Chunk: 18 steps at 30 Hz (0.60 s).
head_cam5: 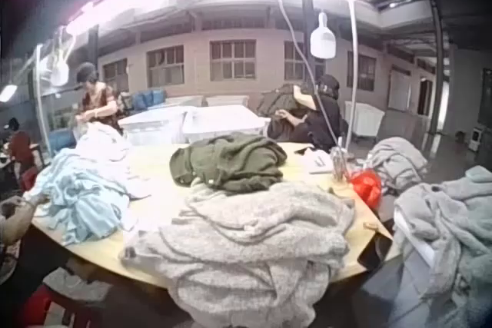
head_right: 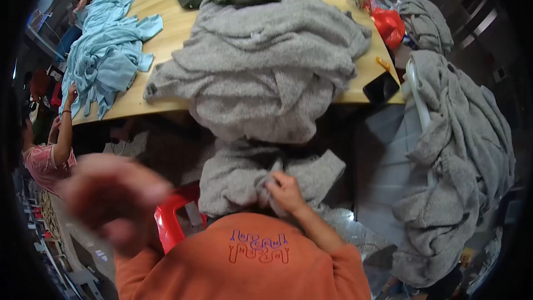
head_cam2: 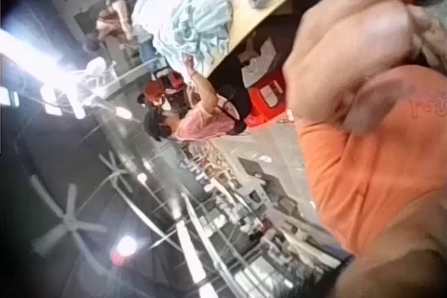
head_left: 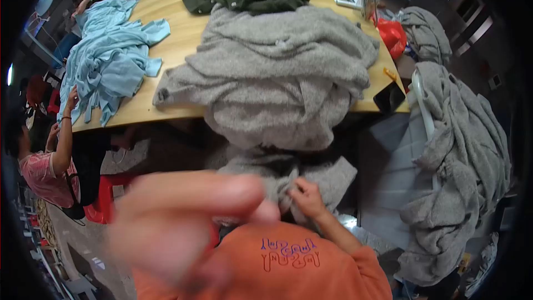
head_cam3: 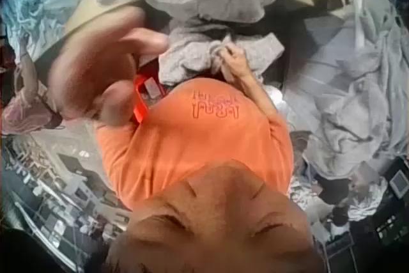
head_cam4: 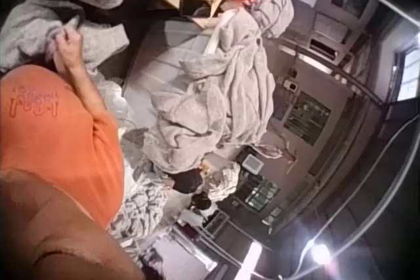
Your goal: The worker is inspecting pieces of grey fleece fabric, picking off lint or loose threads with their fingers and organizing the pieces.
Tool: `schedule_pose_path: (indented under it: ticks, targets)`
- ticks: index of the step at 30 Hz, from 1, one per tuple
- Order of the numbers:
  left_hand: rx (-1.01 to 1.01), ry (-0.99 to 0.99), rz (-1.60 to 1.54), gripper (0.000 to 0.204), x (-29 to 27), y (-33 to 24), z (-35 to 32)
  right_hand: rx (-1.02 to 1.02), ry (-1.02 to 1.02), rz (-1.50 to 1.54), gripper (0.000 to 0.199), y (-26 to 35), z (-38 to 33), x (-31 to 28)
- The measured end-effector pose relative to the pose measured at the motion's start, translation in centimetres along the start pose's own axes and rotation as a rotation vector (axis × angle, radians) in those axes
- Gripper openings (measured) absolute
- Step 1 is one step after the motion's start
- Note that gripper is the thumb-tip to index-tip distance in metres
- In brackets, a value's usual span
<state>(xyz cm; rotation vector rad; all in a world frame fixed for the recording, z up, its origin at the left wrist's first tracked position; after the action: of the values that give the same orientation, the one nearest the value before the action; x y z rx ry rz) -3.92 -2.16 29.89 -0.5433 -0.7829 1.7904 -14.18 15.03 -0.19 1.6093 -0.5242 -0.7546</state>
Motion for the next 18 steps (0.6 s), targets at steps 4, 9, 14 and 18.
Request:
schedule_pose_path:
  ticks: [4, 9, 14, 18]
  targets:
    - [-0.439, 0.189, 0.333, 0.037, 2.6, 12.4, -6.9, 0.117, -0.246, 0.466, 0.007, 0.7, 1.6, -2.4]
    - [-0.891, -0.066, 0.299, 0.042, 4.2, 21.6, -20.1, 0.099, -0.165, 0.715, 0.007, 3.4, 1.3, -0.6]
    - [-0.615, -0.130, 0.843, 0.026, -0.9, 24.3, -21.0, 0.109, -0.121, 0.752, 0.008, 6.3, -0.1, -0.5]
    - [-0.587, -0.354, 1.015, 0.014, -9.6, 23.1, -22.6, 0.014, -0.171, 0.687, 0.008, 8.5, -2.4, -3.8]
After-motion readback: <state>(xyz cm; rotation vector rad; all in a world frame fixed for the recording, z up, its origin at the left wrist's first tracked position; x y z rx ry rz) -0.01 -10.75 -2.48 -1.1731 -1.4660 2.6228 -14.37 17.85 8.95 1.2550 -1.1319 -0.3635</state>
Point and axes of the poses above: each hand's wrist, its own z-axis towards the middle knuckle, its own x-axis out of the palm, y = z × x, the point moved 7 cm from there along z, towards the middle knuckle, and after that the axes turned 2 degrees about y, right-handed, at the moved point
